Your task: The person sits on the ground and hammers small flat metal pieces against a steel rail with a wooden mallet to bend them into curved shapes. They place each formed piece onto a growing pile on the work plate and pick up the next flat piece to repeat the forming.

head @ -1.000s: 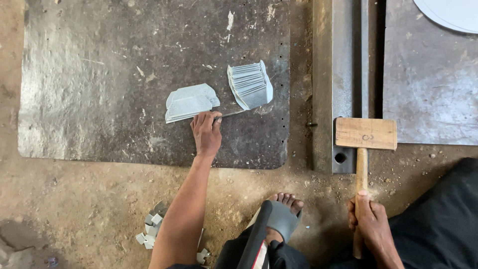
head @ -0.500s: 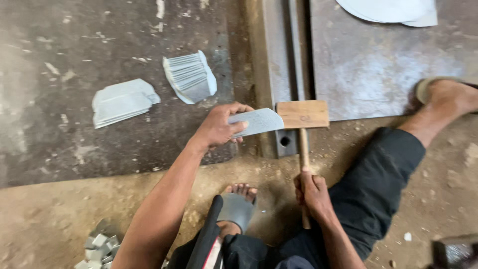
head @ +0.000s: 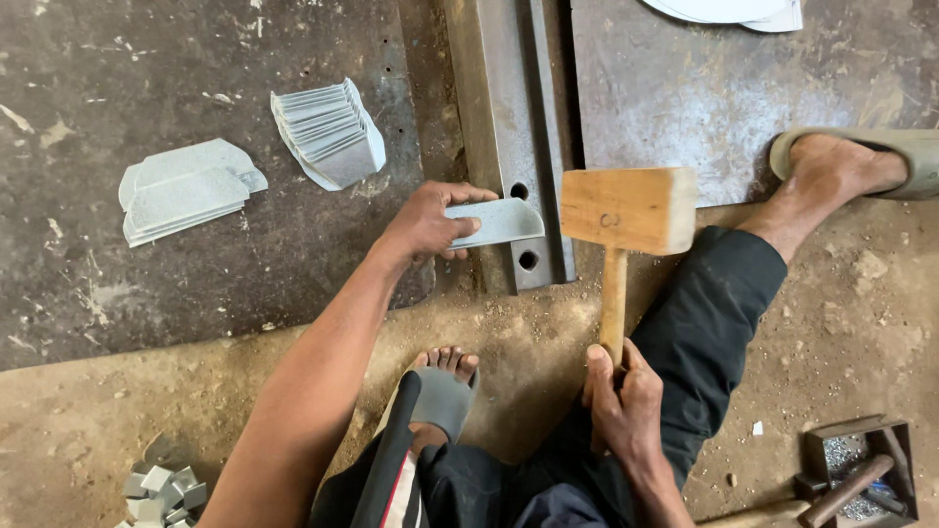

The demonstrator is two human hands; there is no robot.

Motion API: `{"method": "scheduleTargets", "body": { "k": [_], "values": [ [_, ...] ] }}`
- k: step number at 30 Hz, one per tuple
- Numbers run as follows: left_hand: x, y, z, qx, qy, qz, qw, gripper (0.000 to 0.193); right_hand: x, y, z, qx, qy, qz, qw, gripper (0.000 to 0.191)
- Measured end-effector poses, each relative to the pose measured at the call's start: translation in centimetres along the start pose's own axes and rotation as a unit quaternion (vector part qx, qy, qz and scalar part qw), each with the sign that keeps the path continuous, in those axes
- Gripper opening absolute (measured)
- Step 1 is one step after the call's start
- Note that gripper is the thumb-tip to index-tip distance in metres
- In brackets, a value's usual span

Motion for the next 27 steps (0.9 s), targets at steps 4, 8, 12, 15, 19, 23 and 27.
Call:
{"method": "scheduleTargets", "body": {
  "k": [4,8,12,15,19,23,27],
  "values": [
    [0.0,0.3,0.4,-0.028,-0.008,0.005,1.0,0.046,0.0,1.0,0.2,-0.091,-0.052,-0.064,0.992,0.037],
    [-0.1,0.3,0.5,0.009,0.0,-0.009,1.0,0.046,-0.4,1.2,0.7,-0.07,-0.087,-0.058,0.992,0.038],
    [0.4,-0.5,1.0,0.047,-0.045,-0.014,0.998,0.047,0.0,1.4,0.4,-0.073,-0.076,-0.053,0.993,0.039],
    [0.8,-1.1,1.2,0.053,-0.074,-0.031,0.995,0.045,1.8,2.6,-2.1,-0.07,-0.087,-0.041,0.993,0.036],
    [0.9,-1.5,1.1,0.041,-0.084,-0.044,0.995,0.046,3.7,4.3,-6.7,0.068,-0.141,-0.046,0.987,0.032],
    [0.8,-1.5,1.1,0.02,-0.059,-0.04,0.997,0.047,2.3,4.6,-8.4,0.424,-0.004,0.034,0.905,0.037],
    [1.0,-1.5,0.7,0.042,-0.061,-0.035,0.997,0.047,-0.1,2.0,-0.5,-0.044,-0.018,-0.04,0.998,0.031]
  ]
}}
Point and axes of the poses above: each hand's wrist, its own y-axis away from the middle knuckle, its own x-axis out of the back of the hand, z = x × y, the point moved 5 cm from there along -y, towards the middle knuckle, and after that the axes turned 10 degrees about z, right-handed, at the moved point
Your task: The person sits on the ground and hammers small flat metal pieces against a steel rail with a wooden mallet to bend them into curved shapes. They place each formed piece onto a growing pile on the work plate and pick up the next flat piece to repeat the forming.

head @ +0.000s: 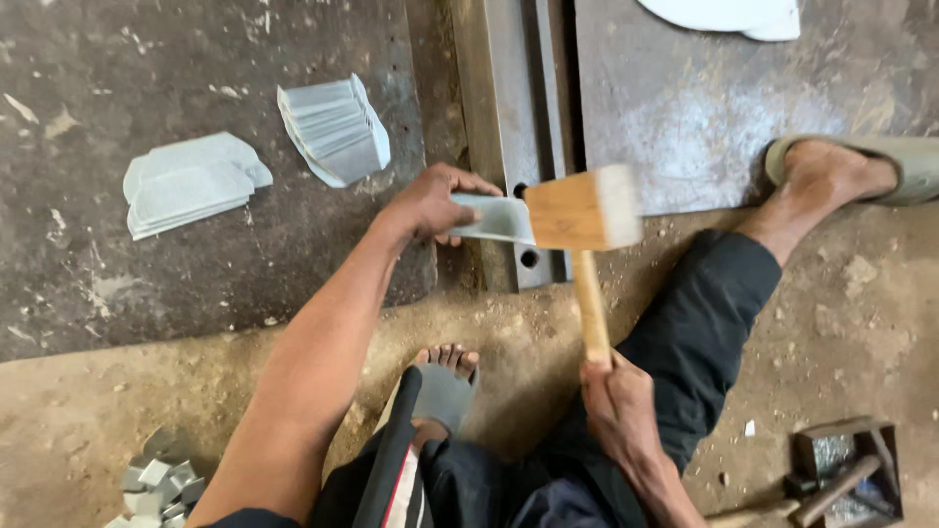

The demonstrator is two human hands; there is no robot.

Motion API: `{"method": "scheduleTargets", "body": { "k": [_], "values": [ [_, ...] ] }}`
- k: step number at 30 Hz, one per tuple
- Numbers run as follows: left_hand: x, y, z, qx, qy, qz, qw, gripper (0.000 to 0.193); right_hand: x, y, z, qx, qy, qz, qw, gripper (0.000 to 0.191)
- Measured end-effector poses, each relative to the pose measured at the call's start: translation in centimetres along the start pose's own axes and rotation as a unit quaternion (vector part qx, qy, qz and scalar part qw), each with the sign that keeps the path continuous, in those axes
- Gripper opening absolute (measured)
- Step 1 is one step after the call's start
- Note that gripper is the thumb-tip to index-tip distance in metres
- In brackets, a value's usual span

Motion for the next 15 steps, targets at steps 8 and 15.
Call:
{"method": "scheduleTargets", "body": {
  "k": [8,15],
  "values": [
    [0.1,-1.4,-0.6,-0.037,-0.025,-0.008,0.999,0.044,0.7,0.4,0.1,0.283,0.037,0.035,0.958,0.019],
    [-0.4,-2.8,-2.6,-0.034,-0.047,0.006,0.998,0.034,-0.3,-0.5,3.7,0.0,-0.442,-0.042,0.896,0.025]
  ]
}}
Point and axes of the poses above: each hand's wrist, its own y-axis away from the middle knuckle, its own x-axis out of the back of the hand, z = x × y, the point moved 5 cm from there along -y, towards the middle knuckle, and after that the axes turned 10 degrees about z, right-handed, at the moved point
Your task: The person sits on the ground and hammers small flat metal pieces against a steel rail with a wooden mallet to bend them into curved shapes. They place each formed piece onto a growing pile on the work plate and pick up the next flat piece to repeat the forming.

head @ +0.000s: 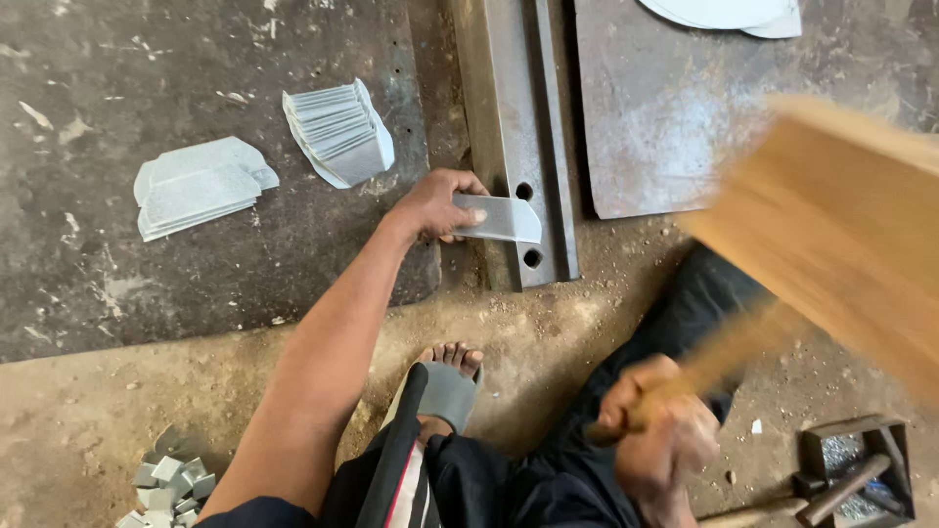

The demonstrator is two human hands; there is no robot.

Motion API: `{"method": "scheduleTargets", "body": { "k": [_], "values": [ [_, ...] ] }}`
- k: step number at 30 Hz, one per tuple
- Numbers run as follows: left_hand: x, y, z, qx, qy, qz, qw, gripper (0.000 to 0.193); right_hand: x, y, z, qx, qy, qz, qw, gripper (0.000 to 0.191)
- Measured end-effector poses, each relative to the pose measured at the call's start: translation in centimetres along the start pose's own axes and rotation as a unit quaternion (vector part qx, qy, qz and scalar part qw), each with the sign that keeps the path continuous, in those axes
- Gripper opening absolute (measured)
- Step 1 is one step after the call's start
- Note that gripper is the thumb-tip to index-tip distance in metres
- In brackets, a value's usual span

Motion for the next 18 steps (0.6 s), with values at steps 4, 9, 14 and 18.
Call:
{"method": "scheduleTargets", "body": {
  "k": [4,9,14,18],
  "values": [
    [0.1,-0.8,-1.4,0.008,-0.011,0.021,1.0,0.033,1.7,-0.3,2.4,0.064,0.339,-0.053,0.937,0.03],
    [-0.1,-2.3,-2.3,-0.1,-0.049,0.033,0.993,0.035,6.4,-4.0,7.2,-0.173,-0.036,-0.037,0.984,0.028],
    [-0.7,-3.1,-3.7,-0.114,-0.052,0.038,0.991,0.038,4.7,-2.9,3.7,0.318,0.401,-0.132,0.849,0.04],
    [-0.8,-3.2,-3.6,-0.142,-0.07,0.038,0.987,0.038,2.9,-2.2,4.0,-0.134,0.207,0.056,0.968,0.044]
  ]
}}
Point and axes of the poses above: each hand's wrist, its own y-axis away from the middle knuckle, its own x-axis out of the back of the hand, z = x × y, the point moved 5 cm from there along -y, towards the middle knuckle, and after that the axes turned 10 degrees about z, right-handed, at the moved point
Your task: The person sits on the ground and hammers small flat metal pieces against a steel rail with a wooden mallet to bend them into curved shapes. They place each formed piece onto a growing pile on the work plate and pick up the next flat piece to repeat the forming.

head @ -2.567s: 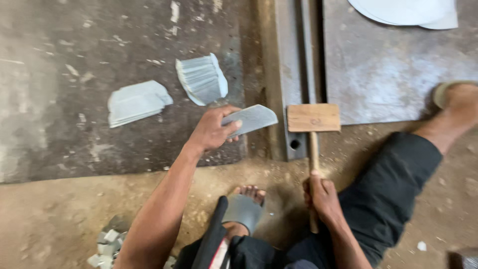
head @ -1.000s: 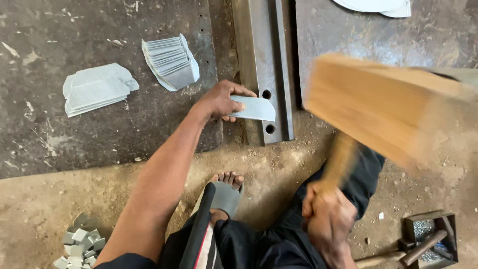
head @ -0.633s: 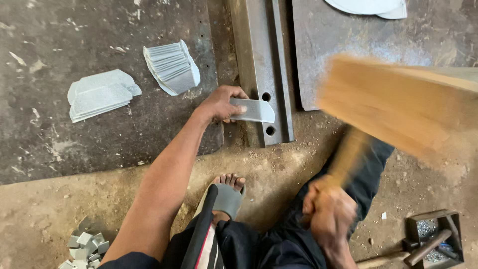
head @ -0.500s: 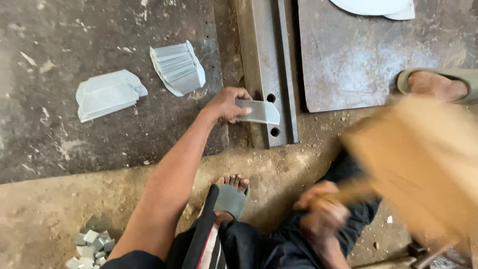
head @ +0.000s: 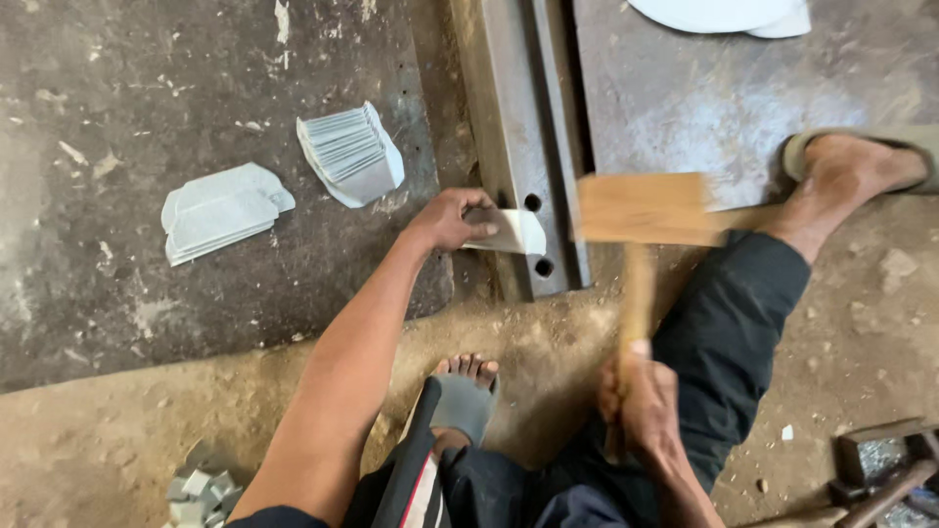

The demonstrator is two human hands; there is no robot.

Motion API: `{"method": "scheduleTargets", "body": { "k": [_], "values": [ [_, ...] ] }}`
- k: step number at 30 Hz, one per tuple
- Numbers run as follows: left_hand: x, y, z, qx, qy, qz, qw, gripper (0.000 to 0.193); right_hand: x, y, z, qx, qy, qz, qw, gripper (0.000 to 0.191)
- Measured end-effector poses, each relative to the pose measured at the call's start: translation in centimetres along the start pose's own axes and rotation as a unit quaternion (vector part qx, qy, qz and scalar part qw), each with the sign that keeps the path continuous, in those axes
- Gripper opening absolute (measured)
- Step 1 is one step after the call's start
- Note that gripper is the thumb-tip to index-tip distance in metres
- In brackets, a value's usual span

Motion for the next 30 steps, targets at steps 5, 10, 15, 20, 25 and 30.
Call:
{"method": "scheduleTargets", "body": {
  "k": [5,10,15,20,25,30],
  "values": [
    [-0.2,0.0,-0.7,0.012,0.02,0.002,1.0,0.039,-1.4,0.7,-3.2,0.119,0.037,0.024,0.992,0.047],
    [0.0,-0.3,-0.7,-0.039,-0.016,0.02,0.999,0.045,-0.8,-1.5,-0.6,-0.038,-0.15,-0.001,0.988,0.048],
    [1.0,0.5,0.6,-0.031,-0.034,0.022,0.999,0.042,-1.9,0.4,-3.5,0.054,0.251,-0.01,0.966,0.055],
    [1.7,2.4,2.6,-0.021,-0.031,0.063,0.997,0.038,-3.7,6.5,-11.4,0.353,0.23,0.05,0.905,0.039],
    [2.2,3.3,3.5,-0.023,-0.041,0.088,0.995,0.037,-5.3,5.8,-11.3,0.363,0.536,0.011,0.762,0.036],
    [2.3,3.1,3.7,-0.024,-0.051,0.084,0.995,0.038,-2.3,4.3,-9.2,0.343,0.442,0.03,0.828,0.022]
  ]
}}
Point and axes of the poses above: each hand's wrist, its own y-axis away from the middle knuckle, its own x-axis out of the back of the hand, z = x × y, the point moved 5 cm from there along -y, towards the middle knuckle, and after that the axes turned 10 degrees about z, right-handed, at the moved point
